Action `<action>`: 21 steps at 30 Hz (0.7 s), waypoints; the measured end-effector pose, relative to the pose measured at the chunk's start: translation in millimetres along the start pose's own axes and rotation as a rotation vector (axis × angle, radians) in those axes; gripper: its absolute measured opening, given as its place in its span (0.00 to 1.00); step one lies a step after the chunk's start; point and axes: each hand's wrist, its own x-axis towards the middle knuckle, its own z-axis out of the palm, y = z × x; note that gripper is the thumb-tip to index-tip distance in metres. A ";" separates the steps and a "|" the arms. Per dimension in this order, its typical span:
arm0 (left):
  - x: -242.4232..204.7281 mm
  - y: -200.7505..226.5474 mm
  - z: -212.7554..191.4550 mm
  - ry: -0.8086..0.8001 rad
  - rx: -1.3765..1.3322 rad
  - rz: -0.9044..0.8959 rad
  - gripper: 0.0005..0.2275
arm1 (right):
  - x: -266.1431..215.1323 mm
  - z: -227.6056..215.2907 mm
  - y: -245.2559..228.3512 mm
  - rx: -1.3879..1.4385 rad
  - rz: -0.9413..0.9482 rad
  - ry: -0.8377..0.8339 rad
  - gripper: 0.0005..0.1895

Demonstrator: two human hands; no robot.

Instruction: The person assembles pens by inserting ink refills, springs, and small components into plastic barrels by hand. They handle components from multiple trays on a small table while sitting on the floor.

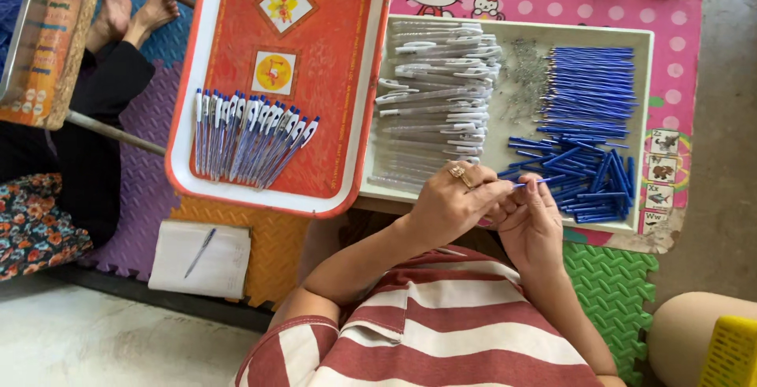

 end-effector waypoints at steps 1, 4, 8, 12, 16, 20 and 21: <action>-5.5 -1.7 1.2 -0.024 -0.060 -0.018 0.06 | -1.4 -6.9 2.6 0.039 0.074 -0.002 0.10; 3.7 -2.6 -26.3 -0.044 -0.286 -0.152 0.17 | -3.3 -11.5 -7.3 0.093 0.168 0.091 0.11; -59.0 -62.7 -10.6 -0.001 -0.223 -0.230 0.15 | 3.5 -38.3 -29.5 0.171 0.141 0.104 0.13; -64.6 -65.7 -31.7 -0.165 0.029 -0.123 0.05 | 7.2 -53.4 -41.3 0.165 0.088 0.113 0.14; -80.2 -78.3 -27.1 -0.308 0.133 -0.041 0.05 | 6.6 -60.1 -41.7 0.137 0.063 0.111 0.14; -77.7 -77.3 -31.2 -0.315 0.137 -0.029 0.04 | 4.0 -54.3 -38.2 0.059 0.037 0.100 0.13; -77.5 -77.4 -32.2 -0.332 0.144 -0.041 0.04 | 3.9 -51.9 -37.0 0.025 0.021 0.096 0.12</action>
